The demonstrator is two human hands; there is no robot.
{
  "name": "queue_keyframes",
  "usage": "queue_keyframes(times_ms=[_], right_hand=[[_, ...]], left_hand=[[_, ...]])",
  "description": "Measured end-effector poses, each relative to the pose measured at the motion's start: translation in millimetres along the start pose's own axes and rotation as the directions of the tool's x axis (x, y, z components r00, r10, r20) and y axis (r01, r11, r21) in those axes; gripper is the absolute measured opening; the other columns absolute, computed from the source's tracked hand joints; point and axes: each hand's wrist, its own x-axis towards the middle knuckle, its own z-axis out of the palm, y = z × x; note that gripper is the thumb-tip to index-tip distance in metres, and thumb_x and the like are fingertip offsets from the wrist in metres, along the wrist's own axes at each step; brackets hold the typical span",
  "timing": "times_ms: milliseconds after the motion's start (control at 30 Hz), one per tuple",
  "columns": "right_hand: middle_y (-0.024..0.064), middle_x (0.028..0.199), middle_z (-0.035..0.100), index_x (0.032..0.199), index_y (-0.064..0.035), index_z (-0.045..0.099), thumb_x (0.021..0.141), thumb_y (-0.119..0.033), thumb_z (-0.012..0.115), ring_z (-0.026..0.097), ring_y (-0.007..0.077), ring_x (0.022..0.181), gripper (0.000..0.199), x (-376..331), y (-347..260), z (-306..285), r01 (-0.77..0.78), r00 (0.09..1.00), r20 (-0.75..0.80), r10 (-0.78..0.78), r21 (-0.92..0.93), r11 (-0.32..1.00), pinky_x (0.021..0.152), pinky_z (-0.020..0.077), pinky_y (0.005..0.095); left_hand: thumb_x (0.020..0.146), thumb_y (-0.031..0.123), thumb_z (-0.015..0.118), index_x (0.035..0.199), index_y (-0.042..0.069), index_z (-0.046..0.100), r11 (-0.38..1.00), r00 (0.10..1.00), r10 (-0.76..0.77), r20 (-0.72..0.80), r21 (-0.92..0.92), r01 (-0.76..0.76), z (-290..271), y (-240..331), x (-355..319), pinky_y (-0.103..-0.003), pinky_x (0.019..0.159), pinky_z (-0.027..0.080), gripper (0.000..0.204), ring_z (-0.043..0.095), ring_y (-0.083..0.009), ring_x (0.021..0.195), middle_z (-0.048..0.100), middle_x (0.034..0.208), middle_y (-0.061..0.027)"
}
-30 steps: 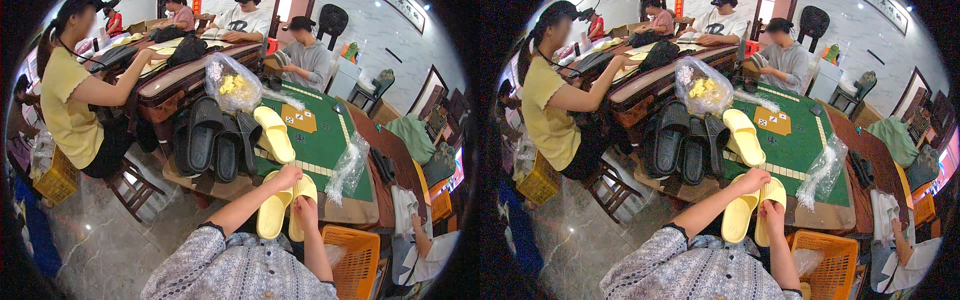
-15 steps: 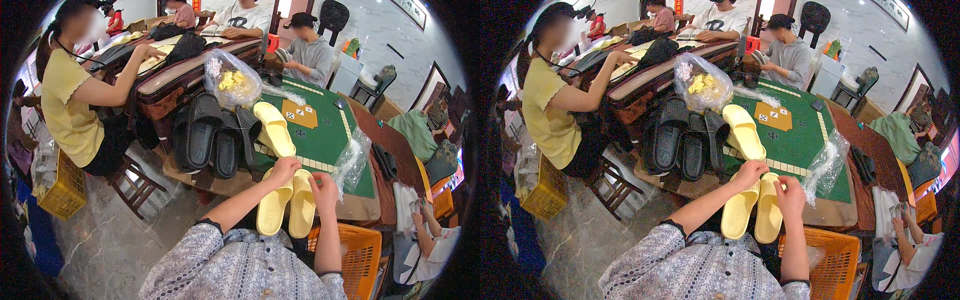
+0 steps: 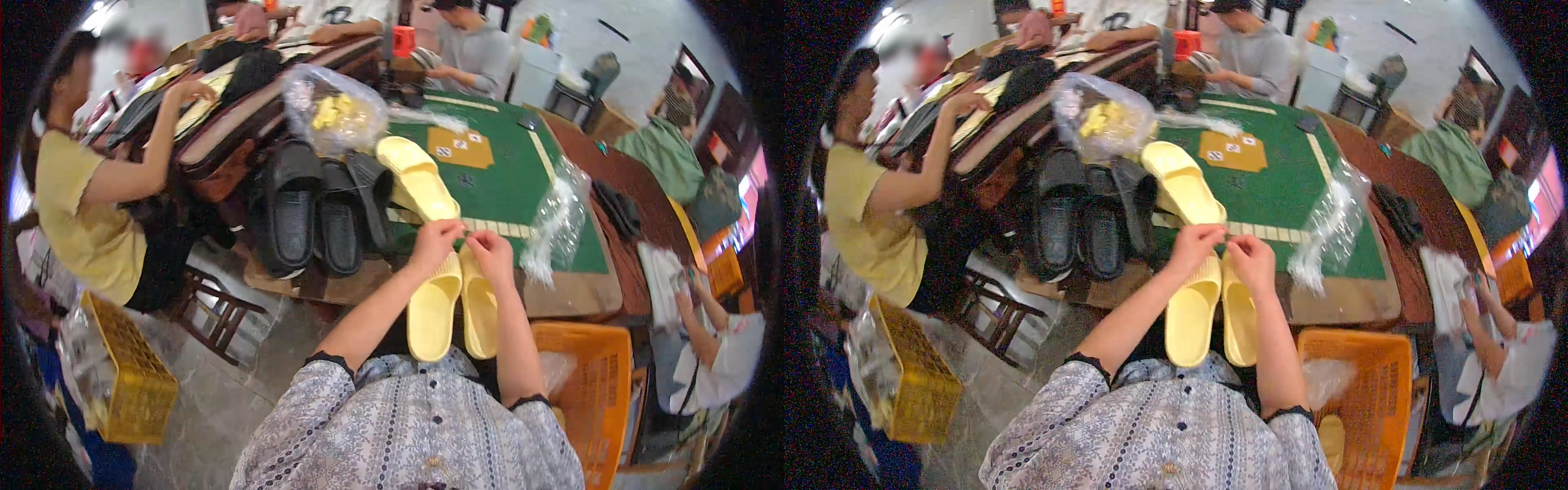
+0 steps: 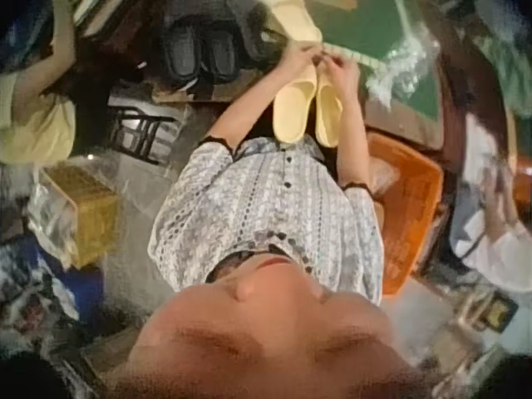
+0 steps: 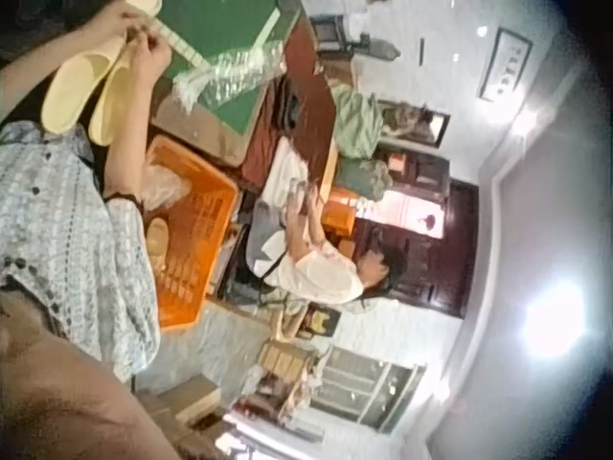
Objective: The person connects pairs of slippers together using plastic ties by hand and arranges them on the table.
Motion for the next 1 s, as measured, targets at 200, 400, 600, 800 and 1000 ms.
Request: queue_keyframes(times_ms=[200, 400, 600, 800, 1000], right_hand=[[0.0101, 0.085, 0.069, 0.098, -0.0021, 0.07, 0.086, -0.014, 0.065, 0.064, 0.0173, 0.073, 0.017, -3.6, 6.5, 2.0, 0.083, 0.989, -0.12, -0.083, -0.007, 0.997, 0.069, 0.0507, 0.0295], [0.0043, 0.077, 0.064, 0.094, 0.0011, 0.065, 0.09, -0.015, 0.062, 0.055, 0.009, 0.067, 0.017, -8.6, 3.5, -1.3, 0.004, 0.991, -0.131, 0.01, 0.11, 0.994, 0.063, 0.046, 0.0256], [-0.0007, 0.075, 0.062, 0.092, -0.0007, 0.065, 0.089, -0.015, 0.065, 0.052, 0.0045, 0.065, 0.015, -11.3, -1.7, 0.6, 0.064, 0.995, -0.089, -0.044, 0.24, 0.969, 0.059, 0.0439, 0.0221], [0.0006, 0.079, 0.066, 0.098, -0.0025, 0.069, 0.086, -0.013, 0.068, 0.052, 0.0053, 0.064, 0.016, -12.9, -5.7, -1.6, 0.059, 0.997, -0.071, -0.043, 0.25, 0.967, 0.058, 0.0441, 0.0224], [0.0038, 0.08, 0.068, 0.095, -0.0012, 0.07, 0.086, -0.012, 0.067, 0.054, 0.0067, 0.063, 0.015, -12.0, 2.4, 2.1, 0.096, 0.989, -0.13, -0.069, 0.214, 0.972, 0.058, 0.0452, 0.0227]], left_hand=[[0.086, 0.01, 0.066, 0.101, -0.003, 0.07, 0.998, 0.998, -0.051, -0.039, -0.027, 0.05, -1.5, 23.1, -5.1, -0.024, 0.071, 0.052, 0.02, 0.066, -0.0107, 0.077, 0.072, 0.086, -0.0076], [0.089, 0.014, 0.063, 0.098, -0.001, 0.07, 0.996, 0.997, -0.052, -0.049, -0.074, 0.048, 0.4, 14.6, -2.4, -0.024, 0.067, 0.048, 0.018, 0.06, -0.0073, 0.074, 0.069, 0.082, -0.0016], [0.094, 0.009, 0.056, 0.104, -0.001, 0.067, 1.0, 1.0, 0.002, 0.013, -0.031, -0.002, 1.8, 5.1, -1.4, -0.026, 0.074, 0.051, 0.019, 0.063, -0.0116, 0.08, 0.069, 0.088, -0.0059], [0.091, 0.009, 0.061, 0.102, -0.003, 0.068, 0.996, 0.997, -0.067, 0.038, -0.056, 0.069, 3.9, 8.8, -1.6, -0.025, 0.07, 0.053, 0.018, 0.067, -0.0117, 0.075, 0.07, 0.083, -0.0078], [0.087, 0.011, 0.066, 0.1, -0.004, 0.069, 0.995, 0.996, -0.089, 0.01, -0.034, 0.089, 5.6, 15.4, -4.9, -0.025, 0.069, 0.053, 0.02, 0.068, -0.0131, 0.075, 0.071, 0.083, -0.0093]])
